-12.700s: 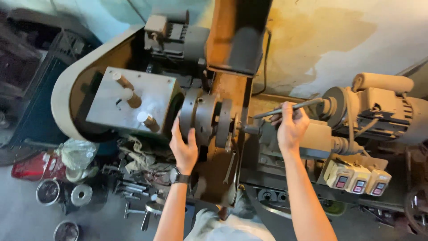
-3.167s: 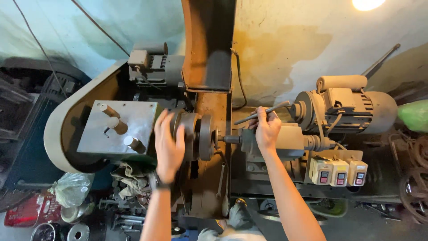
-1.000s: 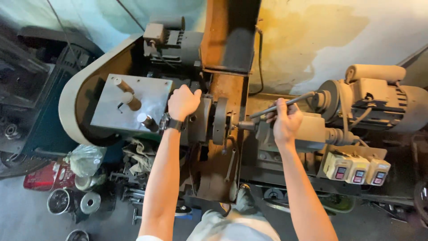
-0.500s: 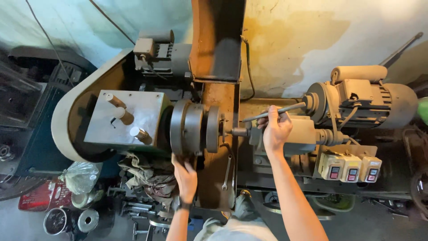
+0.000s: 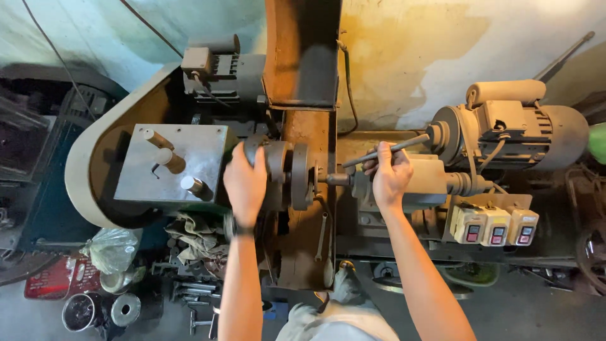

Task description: The person places a metal ring onto a lathe chuck and secures it by hand. They then use a T-handle wrench to tighten the chuck jaws, repeatedly rotating the tool and adjusting the chuck to ensure the ring is firmly held in place.

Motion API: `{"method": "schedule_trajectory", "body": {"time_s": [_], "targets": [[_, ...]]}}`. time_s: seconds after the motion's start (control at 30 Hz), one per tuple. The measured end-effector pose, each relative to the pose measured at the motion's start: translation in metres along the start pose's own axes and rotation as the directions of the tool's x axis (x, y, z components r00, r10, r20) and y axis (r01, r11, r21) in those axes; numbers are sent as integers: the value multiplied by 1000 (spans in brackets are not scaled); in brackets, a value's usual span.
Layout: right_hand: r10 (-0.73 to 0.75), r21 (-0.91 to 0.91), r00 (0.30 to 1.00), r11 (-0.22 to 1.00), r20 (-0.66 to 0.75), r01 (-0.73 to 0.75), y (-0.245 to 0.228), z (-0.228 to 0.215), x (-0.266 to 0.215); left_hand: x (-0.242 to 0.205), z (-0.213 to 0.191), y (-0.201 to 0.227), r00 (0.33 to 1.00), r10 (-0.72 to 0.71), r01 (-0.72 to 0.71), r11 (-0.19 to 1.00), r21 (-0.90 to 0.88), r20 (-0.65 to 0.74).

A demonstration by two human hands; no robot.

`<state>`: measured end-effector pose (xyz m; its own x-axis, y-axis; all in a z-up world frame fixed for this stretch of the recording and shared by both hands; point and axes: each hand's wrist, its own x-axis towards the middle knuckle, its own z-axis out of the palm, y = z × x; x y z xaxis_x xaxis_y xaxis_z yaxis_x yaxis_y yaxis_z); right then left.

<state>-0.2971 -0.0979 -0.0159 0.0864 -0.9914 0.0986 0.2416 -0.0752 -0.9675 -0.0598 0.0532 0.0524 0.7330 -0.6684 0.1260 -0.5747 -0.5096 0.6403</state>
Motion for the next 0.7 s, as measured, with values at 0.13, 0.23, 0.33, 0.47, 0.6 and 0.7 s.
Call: {"method": "schedule_trajectory", "body": {"time_s": [0.13, 0.23, 0.33, 0.47, 0.6, 0.7], "targets": [[-11, 24, 1000, 1000, 20, 10, 2, -1, -1, -63, 30, -42, 947, 98, -192, 936, -294, -306], [-13, 49, 999, 999, 29, 11, -1, 0, 0, -105, 65, -87, 918, 72, -247, 873, -421, -389], [-8, 49, 999, 999, 31, 7, -1, 1, -2, -144, 85, -120, 958, -60, -75, 893, -444, -281], [-23, 45, 1000, 999, 13, 23, 2, 2, -1, -125, 30, -58, 804, 232, -364, 920, -144, -547], [-22, 25, 1000, 999, 6, 21, 2, 1, 0, -28, -4, -17, 842, 343, -441, 882, -166, -416], [-27, 22, 1000, 999, 3, 27, 1, 1, -1, 14, -4, -9, 949, 267, -289, 950, -121, -169]]}}
